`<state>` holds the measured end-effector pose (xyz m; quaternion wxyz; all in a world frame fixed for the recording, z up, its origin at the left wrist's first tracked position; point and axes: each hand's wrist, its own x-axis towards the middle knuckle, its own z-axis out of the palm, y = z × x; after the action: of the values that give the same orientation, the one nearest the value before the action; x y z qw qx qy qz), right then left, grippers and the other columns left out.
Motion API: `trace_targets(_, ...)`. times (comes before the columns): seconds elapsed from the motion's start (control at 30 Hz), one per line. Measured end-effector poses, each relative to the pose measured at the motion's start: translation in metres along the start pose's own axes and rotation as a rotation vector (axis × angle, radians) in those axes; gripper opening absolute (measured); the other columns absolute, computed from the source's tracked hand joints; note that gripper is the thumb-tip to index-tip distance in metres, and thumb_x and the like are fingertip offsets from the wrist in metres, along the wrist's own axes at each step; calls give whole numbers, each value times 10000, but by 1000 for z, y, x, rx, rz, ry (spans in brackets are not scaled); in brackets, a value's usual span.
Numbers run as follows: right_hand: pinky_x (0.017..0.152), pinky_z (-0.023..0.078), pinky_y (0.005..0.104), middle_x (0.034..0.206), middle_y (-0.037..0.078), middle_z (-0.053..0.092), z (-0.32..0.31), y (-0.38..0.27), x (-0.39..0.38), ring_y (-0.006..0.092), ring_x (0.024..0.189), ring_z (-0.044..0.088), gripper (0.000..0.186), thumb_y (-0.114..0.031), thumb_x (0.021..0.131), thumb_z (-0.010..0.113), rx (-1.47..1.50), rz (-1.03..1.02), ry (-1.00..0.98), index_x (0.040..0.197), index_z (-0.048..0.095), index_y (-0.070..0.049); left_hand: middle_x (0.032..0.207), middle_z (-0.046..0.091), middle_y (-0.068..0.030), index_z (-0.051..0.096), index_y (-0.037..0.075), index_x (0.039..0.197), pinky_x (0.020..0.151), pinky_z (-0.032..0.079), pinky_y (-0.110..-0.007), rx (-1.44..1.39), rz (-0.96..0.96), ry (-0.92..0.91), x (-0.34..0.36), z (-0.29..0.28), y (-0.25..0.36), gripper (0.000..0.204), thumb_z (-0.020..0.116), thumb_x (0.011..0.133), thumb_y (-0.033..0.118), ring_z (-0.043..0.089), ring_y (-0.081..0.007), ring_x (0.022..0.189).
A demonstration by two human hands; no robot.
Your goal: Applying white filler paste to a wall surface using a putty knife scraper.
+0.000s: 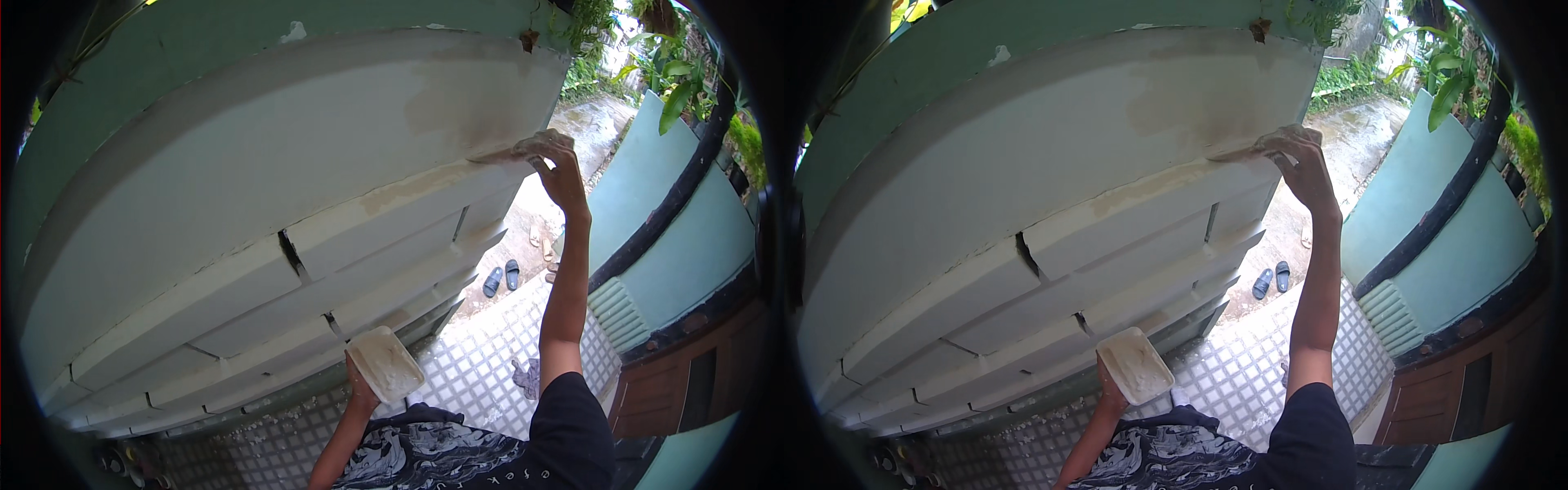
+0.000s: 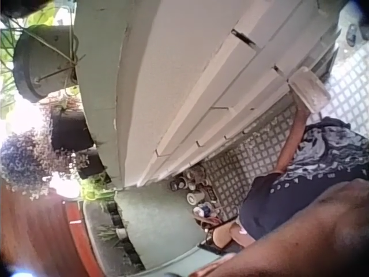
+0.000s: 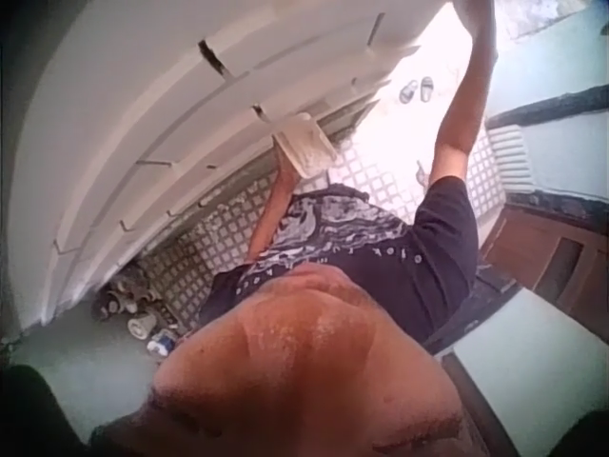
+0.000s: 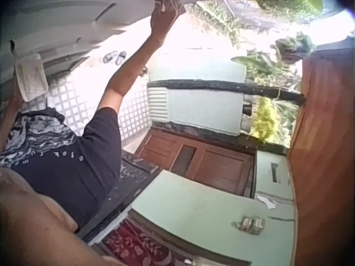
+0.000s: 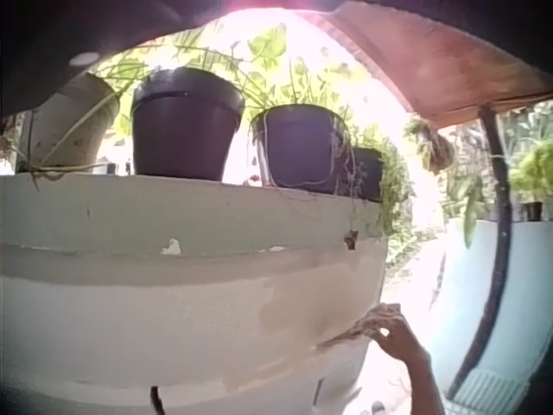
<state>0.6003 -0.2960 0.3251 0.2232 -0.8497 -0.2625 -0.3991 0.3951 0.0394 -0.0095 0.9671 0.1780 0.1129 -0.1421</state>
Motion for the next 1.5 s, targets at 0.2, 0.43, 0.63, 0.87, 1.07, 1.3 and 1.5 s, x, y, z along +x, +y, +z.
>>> trace_targets(0.2, 886, 437, 346, 888, 85, 684, -24, 18, -4, 248, 901, 613, 121, 21, 771, 666, 45, -35, -140, 879, 697, -26, 1269, 560, -107, 447, 127, 1360, 975, 461, -491, 17, 50, -20, 0, -2, -2, 758, 326, 885, 705, 568, -300, 1135)
trace_targets(0.43, 875, 435, 355, 948, 80, 691, -18, 26, -2, 261, 919, 621, 107, -22, 805, 651, -137, -47, -14, 903, 695, -30, 1251, 564, -106, 444, 119, 1353, 968, 473, -475, 42, 77, -25, -1, 7, 2, 727, 286, 916, 678, 573, -285, 1131)
trace_targets(0.63, 867, 412, 344, 897, 77, 689, -32, -22, -36, 243, 893, 618, 127, -46, 782, 681, -109, 63, -38, 908, 690, -37, 1261, 560, -104, 433, 124, 1364, 985, 457, -491, -27, 34, -15, -4, -3, 6, 719, 287, 918, 669, 566, -292, 1142)
trace_targets(0.87, 714, 498, 248, 868, 73, 674, 17, -138, -110, 105, 800, 618, 204, -7, 852, 644, 569, 428, 109, 1046, 628, 52, 1302, 537, -118, 406, 123, 1390, 1008, 432, -511, -3, 107, -43, 9, 17, 19, 744, 302, 906, 679, 542, -312, 1177)
trace_targets(1.07, 662, 477, 211, 896, 49, 663, 74, -189, -151, 64, 767, 586, 223, -27, 873, 641, 1086, 846, -86, 1075, 617, 66, 1355, 491, -140, 366, 111, 1421, 1007, 434, -502, -16, 76, -100, 5, 57, 27, 843, 297, 866, 742, 526, -321, 1199)
trace_targets(1.3, 422, 361, 196, 674, 11, 594, 94, -215, -187, 39, 492, 477, 159, -102, 903, 639, 1072, 956, -174, 961, 625, 45, 1369, 476, -144, 358, 105, 1427, 1016, 429, -500, 0, 86, -106, -12, 60, 32, 861, 267, 865, 751, 515, -332, 1212)
trace_targets(1.5, 673, 511, 256, 800, 103, 686, 105, -231, -204, 97, 739, 616, 249, -35, 817, 653, 817, 904, -304, 1042, 633, 71, 1337, 502, -149, 385, 104, 1404, 1012, 436, -497, 7, 101, -102, -22, 44, 25, 850, 274, 865, 751, 520, -322, 1206)
